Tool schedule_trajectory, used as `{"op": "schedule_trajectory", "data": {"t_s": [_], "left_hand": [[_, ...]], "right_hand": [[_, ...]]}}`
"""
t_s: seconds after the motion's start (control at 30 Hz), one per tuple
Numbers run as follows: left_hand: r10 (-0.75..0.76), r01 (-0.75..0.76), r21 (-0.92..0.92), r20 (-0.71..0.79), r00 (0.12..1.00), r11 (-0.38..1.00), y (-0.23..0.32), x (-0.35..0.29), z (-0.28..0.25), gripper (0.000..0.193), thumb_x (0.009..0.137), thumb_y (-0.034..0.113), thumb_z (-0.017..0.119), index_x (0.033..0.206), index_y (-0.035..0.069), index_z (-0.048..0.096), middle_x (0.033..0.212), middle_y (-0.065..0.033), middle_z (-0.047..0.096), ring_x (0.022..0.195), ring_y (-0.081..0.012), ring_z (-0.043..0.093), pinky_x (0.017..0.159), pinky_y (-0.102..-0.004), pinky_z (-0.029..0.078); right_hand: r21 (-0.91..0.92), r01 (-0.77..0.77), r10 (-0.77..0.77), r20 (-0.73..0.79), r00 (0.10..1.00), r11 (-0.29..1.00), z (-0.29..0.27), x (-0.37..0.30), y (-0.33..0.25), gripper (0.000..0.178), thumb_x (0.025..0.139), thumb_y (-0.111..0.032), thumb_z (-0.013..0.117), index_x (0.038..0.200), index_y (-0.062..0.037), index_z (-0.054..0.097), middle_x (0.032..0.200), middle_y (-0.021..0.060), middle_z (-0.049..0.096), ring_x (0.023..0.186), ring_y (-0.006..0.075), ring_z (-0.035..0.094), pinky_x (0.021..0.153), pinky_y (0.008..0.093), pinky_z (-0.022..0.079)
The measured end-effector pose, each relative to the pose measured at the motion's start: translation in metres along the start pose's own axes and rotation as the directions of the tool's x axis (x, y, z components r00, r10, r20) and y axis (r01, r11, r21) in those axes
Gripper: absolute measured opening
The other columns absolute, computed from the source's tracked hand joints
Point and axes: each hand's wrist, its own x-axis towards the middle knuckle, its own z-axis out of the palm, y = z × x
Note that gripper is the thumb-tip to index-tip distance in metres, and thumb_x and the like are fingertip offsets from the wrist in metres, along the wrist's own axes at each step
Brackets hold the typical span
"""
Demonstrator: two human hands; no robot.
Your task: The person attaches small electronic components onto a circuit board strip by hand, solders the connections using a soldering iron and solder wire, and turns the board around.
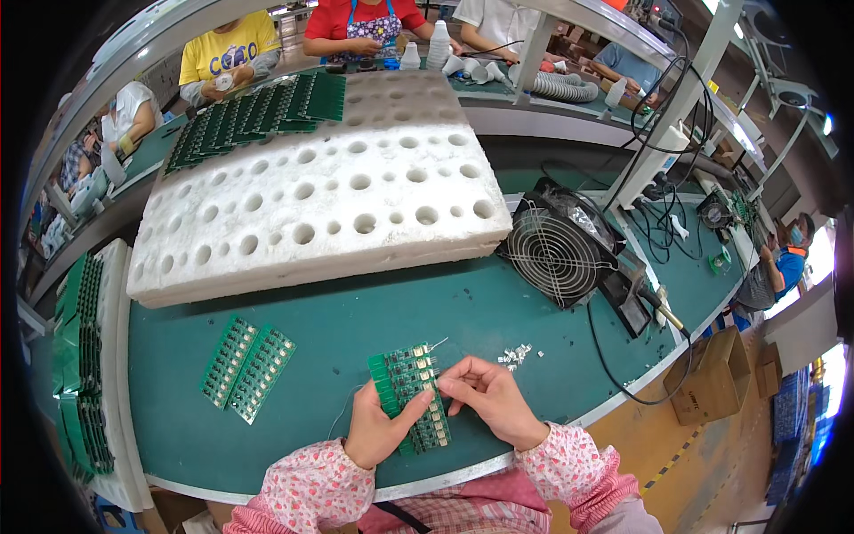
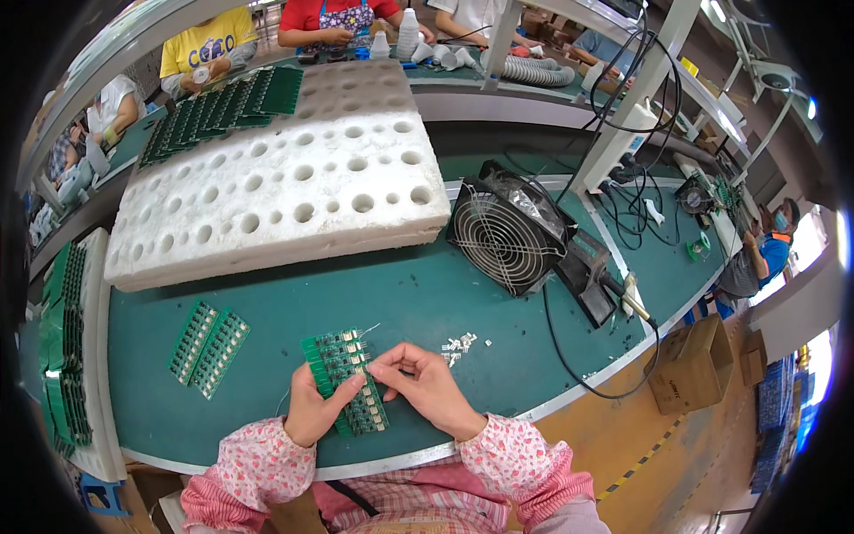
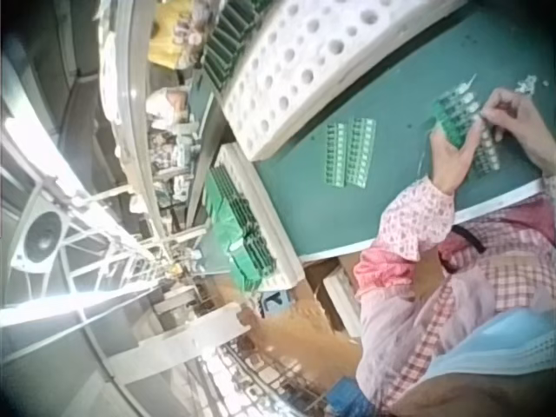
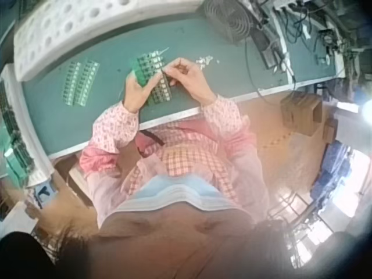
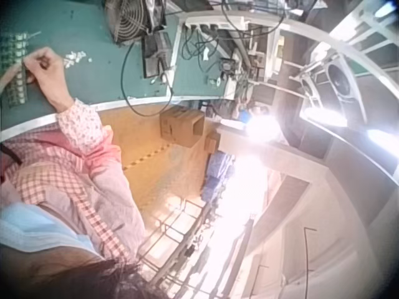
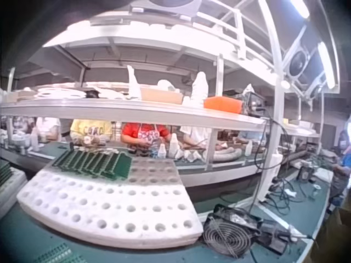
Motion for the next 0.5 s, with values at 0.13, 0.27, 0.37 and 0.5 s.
{"op": "schedule_trajectory", "data": {"t_s": [0.13,0.27,0.37,0.5], "left_hand": [[-0.012,0.012,-0.002,0.0,1.0,1.0,0.003,0.0007,0.0006,0.023,0.083,0.006,0.069,0.103,0.0,0.061,0.092,-0.0044,0.068,0.08,-0.0083,0.062,0.071,-0.0254,0.051],[-0.013,0.013,0.011,-0.013,1.0,1.0,0.0051,0.001,0.0013,0.022,0.083,0.007,0.069,0.102,0.0,0.061,0.09,-0.0039,0.068,0.08,-0.008,0.061,0.07,-0.0251,0.051],[-0.008,0.008,0.023,-0.004,1.0,1.0,0.0044,0.0019,0.0029,0.022,0.083,0.006,0.069,0.103,-0.001,0.061,0.09,-0.0037,0.067,0.08,-0.0081,0.061,0.07,-0.0249,0.051],[-0.002,0.002,0.028,-0.016,1.0,1.0,0.0059,0.0004,0.0028,0.022,0.084,0.006,0.068,0.103,0.0,0.061,0.091,-0.0036,0.067,0.08,-0.0079,0.061,0.07,-0.0249,0.051]], "right_hand": [[0.005,-0.011,0.011,-0.018,1.0,1.0,0.0021,0.0003,-0.0008,0.015,0.09,-0.014,0.062,0.096,-0.0004,0.06,0.094,0.004,0.063,0.083,0.0075,0.057,0.065,0.0218,0.049],[-0.013,-0.013,0.013,-0.022,1.0,1.0,0.0049,0.0008,-0.0013,0.015,0.091,-0.014,0.062,0.096,-0.0007,0.059,0.094,0.0041,0.063,0.083,0.0073,0.057,0.065,0.0213,0.048],[0.027,0.02,-0.019,-0.033,0.999,0.999,0.004,-0.0002,0.0034,0.015,0.091,-0.015,0.062,0.096,-0.001,0.058,0.094,0.004,0.063,0.083,0.007,0.058,0.065,0.0211,0.048],[0.053,0.016,-0.014,-0.042,0.999,0.998,0.0087,0.001,0.0033,0.013,0.092,-0.013,0.061,0.094,-0.0014,0.056,0.091,0.0042,0.062,0.074,0.0074,0.057,0.066,0.0213,0.048]]}}
